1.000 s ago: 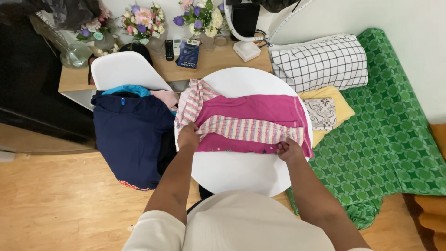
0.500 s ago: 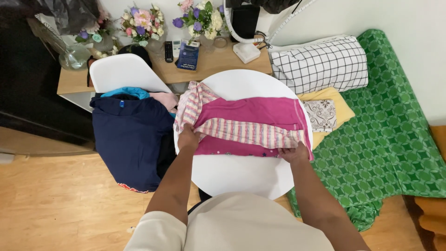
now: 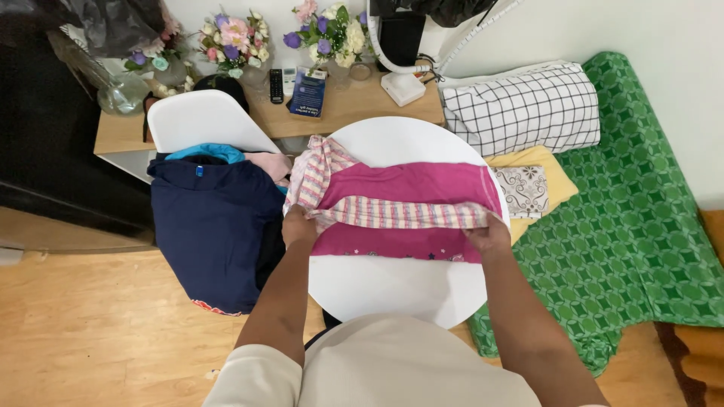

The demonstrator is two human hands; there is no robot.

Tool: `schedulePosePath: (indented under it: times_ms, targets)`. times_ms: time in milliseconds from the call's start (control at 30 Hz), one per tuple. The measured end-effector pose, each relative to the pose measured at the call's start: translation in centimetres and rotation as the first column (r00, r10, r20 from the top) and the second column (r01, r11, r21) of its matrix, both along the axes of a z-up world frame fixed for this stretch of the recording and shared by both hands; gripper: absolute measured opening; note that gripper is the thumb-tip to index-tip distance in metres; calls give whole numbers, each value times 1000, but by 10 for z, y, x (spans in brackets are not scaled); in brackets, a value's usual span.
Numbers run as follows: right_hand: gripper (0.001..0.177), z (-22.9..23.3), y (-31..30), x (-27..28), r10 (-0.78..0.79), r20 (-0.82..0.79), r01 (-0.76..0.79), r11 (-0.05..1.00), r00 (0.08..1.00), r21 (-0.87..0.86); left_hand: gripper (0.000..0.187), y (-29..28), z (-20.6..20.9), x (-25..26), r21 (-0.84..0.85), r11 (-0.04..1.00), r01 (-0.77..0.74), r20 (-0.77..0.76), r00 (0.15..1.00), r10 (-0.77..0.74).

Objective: The person folds a pink patterned shirt on a white round table, smoothing the fabric and folding the sleeves and body into a compact rectangle. They then pick up a dark blue shirt from a nearby chair and fold it on the same table using a similar method.

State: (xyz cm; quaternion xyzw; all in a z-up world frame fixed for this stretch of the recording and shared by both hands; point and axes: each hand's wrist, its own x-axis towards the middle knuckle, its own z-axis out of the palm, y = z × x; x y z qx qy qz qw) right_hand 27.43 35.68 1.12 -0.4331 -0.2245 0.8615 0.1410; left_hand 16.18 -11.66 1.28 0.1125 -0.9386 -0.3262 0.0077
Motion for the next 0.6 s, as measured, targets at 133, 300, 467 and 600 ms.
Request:
schedulePosePath:
  times_ms: [133, 300, 467, 600]
  targets:
    - [42, 23, -6, 1, -91, -281, 76, 995, 955, -67, 8, -1, 13, 4, 6, 998, -68, 60, 996, 67]
    - [43, 41, -21, 14, -113, 80, 112, 994, 990, 11, 20, -7, -20, 6, 18, 1000, -21, -99, 995, 23]
    - [39, 5, -9, 16, 38, 199, -37, 999, 979, -12, 10, -6, 5, 16, -19, 999, -27, -13, 1000, 27]
    - [39, 6, -10, 16, 76, 172, -78, 997, 982, 7, 13, -7, 21, 20, -218, 961, 169, 77, 985, -155]
